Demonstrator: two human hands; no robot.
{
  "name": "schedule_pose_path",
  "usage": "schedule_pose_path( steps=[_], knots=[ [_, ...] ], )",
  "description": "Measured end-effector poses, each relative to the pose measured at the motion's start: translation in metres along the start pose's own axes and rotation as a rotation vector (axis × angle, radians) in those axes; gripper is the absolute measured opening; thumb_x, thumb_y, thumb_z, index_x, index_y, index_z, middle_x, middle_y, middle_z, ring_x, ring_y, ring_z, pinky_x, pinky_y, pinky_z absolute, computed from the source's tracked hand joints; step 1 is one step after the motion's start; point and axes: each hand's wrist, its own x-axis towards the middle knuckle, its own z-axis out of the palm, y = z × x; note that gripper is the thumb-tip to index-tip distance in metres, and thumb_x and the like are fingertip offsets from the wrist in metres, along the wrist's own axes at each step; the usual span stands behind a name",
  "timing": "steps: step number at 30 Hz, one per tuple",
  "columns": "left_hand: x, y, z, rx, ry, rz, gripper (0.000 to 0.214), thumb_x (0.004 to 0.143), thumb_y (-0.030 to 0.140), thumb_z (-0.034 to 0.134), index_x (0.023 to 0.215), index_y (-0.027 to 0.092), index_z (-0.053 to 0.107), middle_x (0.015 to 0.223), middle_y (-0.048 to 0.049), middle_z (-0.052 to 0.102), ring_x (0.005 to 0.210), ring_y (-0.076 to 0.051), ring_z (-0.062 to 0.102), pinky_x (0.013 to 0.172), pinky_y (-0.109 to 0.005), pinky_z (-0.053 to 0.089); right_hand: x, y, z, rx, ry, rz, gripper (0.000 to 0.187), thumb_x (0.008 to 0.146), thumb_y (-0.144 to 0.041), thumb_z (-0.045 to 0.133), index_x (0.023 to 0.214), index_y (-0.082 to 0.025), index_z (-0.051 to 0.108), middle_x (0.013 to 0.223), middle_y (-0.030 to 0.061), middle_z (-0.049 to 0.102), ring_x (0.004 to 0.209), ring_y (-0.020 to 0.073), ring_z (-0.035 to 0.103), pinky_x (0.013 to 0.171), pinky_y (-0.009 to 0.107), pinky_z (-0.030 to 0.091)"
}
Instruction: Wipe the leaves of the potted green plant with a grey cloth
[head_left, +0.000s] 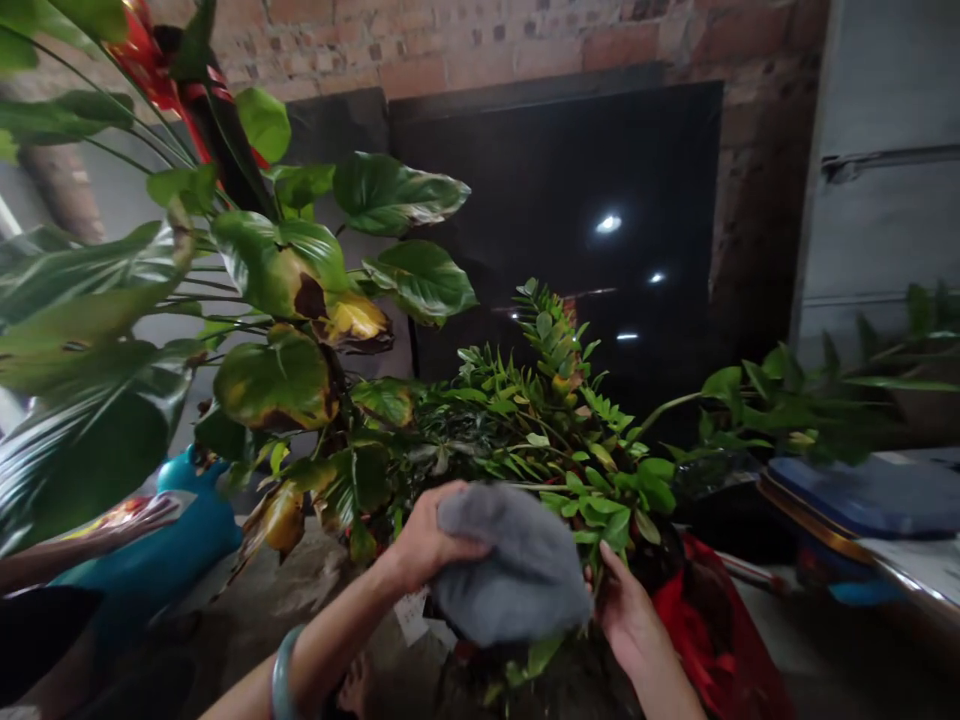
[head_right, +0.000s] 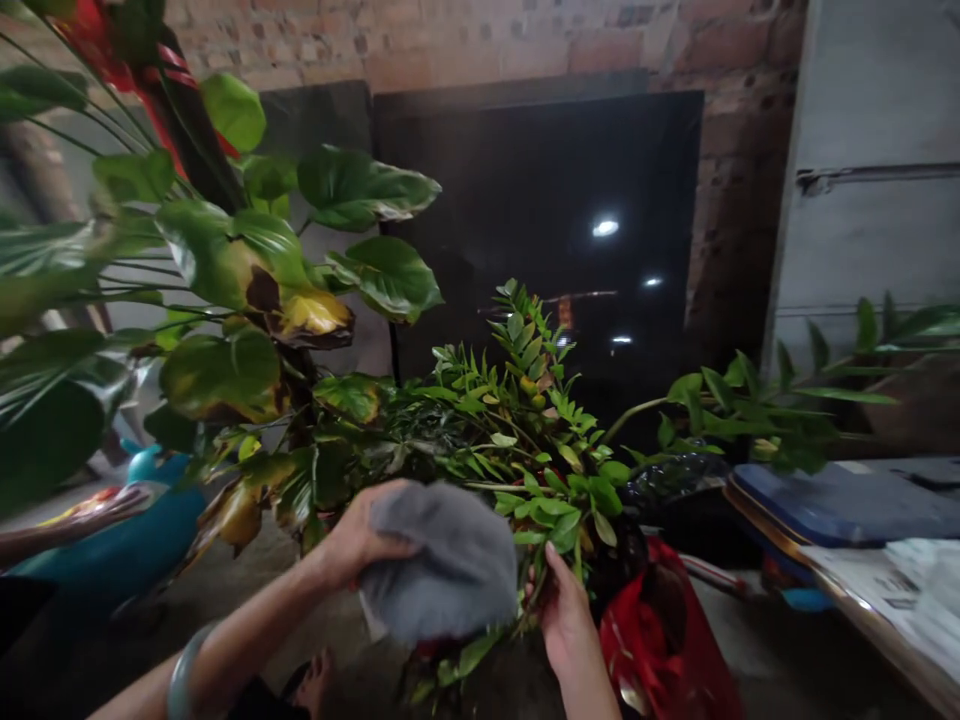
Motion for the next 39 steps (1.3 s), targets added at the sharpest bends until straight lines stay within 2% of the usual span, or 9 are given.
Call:
schedule_pose_path(
  steps=[4, 7, 12, 17, 21, 25, 29, 34, 39],
  knots=[
    [0.062, 0.041, 0.026, -0.085, 0.228, 0.213, 0.041, 0.04, 0.018, 0.08, 0.078, 0.019, 0.066, 0.07, 0.0028, 0.067, 0.07, -0.018, 0.06, 0.07, -0.027, 0.047, -0.001, 0.001, 0.005, -0.019, 0.012, 0.015, 0.048, 0.031, -0.035, 0.088, 0.061, -0.018, 0.055, 0.043, -0.0018, 0.06, 0.036, 0.0123, 0.052, 0.035, 0.022, 0.041],
    [0.1, 0.031, 0.05, -0.138, 0.254, 0.144, 0.04, 0.041, 0.016, 0.077, 0.079, 0.018, 0.066, 0.075, 0.0009, 0.069, 0.073, -0.019, 0.062, 0.072, -0.029, 0.048, -0.001, 0.004, 0.008, -0.017, 0.02, 0.012, 0.048, 0.033, -0.035, 0.088, 0.064, -0.018, 0.056, 0.044, -0.0014, 0.061, 0.037, 0.0125, 0.053, 0.036, 0.022, 0.041],
    [0.089, -0.004, 0.054, -0.134, 0.13, -0.208, 0.022, 0.041, 0.009, 0.069, 0.061, 0.017, 0.068, 0.055, 0.0006, 0.067, 0.054, -0.018, 0.059, 0.054, -0.029, 0.047, -0.003, 0.003, 0.004, -0.032, 0.002, 0.007, 0.042, 0.042, -0.038, 0.085, 0.062, -0.018, 0.055, 0.043, -0.002, 0.058, 0.036, 0.012, 0.052, 0.036, 0.022, 0.039],
    [0.094, 0.036, 0.045, -0.236, 0.06, -0.111, 0.028, 0.041, 0.015, 0.071, 0.069, 0.015, 0.068, 0.061, -0.0003, 0.07, 0.055, -0.018, 0.061, 0.055, -0.03, 0.049, -0.003, 0.0, -0.004, -0.035, 0.022, 0.003, 0.044, 0.038, -0.038, 0.086, 0.062, -0.018, 0.055, 0.045, -0.0021, 0.06, 0.037, 0.0119, 0.051, 0.036, 0.023, 0.04],
    [0.132, 0.054, 0.098, -0.229, 0.022, 0.148, 0.04, 0.045, 0.016, 0.077, 0.083, 0.014, 0.067, 0.083, -0.0034, 0.073, 0.079, -0.021, 0.066, 0.072, -0.03, 0.051, 0.0, 0.004, -0.001, -0.007, 0.017, -0.035, 0.047, 0.035, -0.04, 0.086, 0.063, -0.019, 0.055, 0.044, -0.0038, 0.059, 0.036, 0.0113, 0.05, 0.037, 0.023, 0.039],
    [0.14, 0.025, 0.143, -0.058, -0.043, 0.068, 0.03, 0.044, 0.006, 0.073, 0.073, 0.013, 0.067, 0.073, -0.0042, 0.072, 0.074, -0.022, 0.065, 0.067, -0.029, 0.048, 0.001, 0.006, 0.005, -0.019, 0.007, -0.006, 0.044, 0.037, -0.041, 0.085, 0.06, -0.019, 0.054, 0.041, -0.0025, 0.058, 0.035, 0.0115, 0.05, 0.035, 0.021, 0.035],
    [0.111, 0.012, 0.099, 0.045, -0.104, -0.07, 0.028, 0.041, 0.004, 0.07, 0.066, 0.015, 0.069, 0.06, -0.0009, 0.069, 0.056, -0.018, 0.061, 0.055, -0.029, 0.048, -0.002, 0.001, 0.003, -0.016, 0.009, -0.002, 0.043, 0.036, -0.036, 0.086, 0.061, -0.018, 0.056, 0.042, -0.0022, 0.059, 0.035, 0.0108, 0.05, 0.035, 0.021, 0.037],
    [0.088, 0.056, 0.004, 0.285, -0.027, -0.078, 0.027, 0.037, 0.01, 0.073, 0.063, 0.019, 0.067, 0.055, 0.004, 0.065, 0.054, -0.016, 0.058, 0.051, -0.025, 0.045, -0.002, -0.006, -0.004, -0.044, 0.004, 0.013, 0.039, 0.042, -0.037, 0.085, 0.06, -0.017, 0.056, 0.044, -0.0012, 0.06, 0.037, 0.0116, 0.051, 0.035, 0.022, 0.039],
    [0.087, 0.058, -0.003, 0.154, 0.133, 0.186, 0.037, 0.044, 0.024, 0.077, 0.078, 0.02, 0.062, 0.07, 0.0029, 0.065, 0.067, -0.016, 0.059, 0.067, -0.029, 0.047, -0.001, -0.004, 0.002, -0.063, 0.037, 0.034, 0.037, 0.048, -0.036, 0.084, 0.061, -0.017, 0.056, 0.043, -0.0019, 0.058, 0.036, 0.011, 0.051, 0.035, 0.021, 0.039]
  ],
)
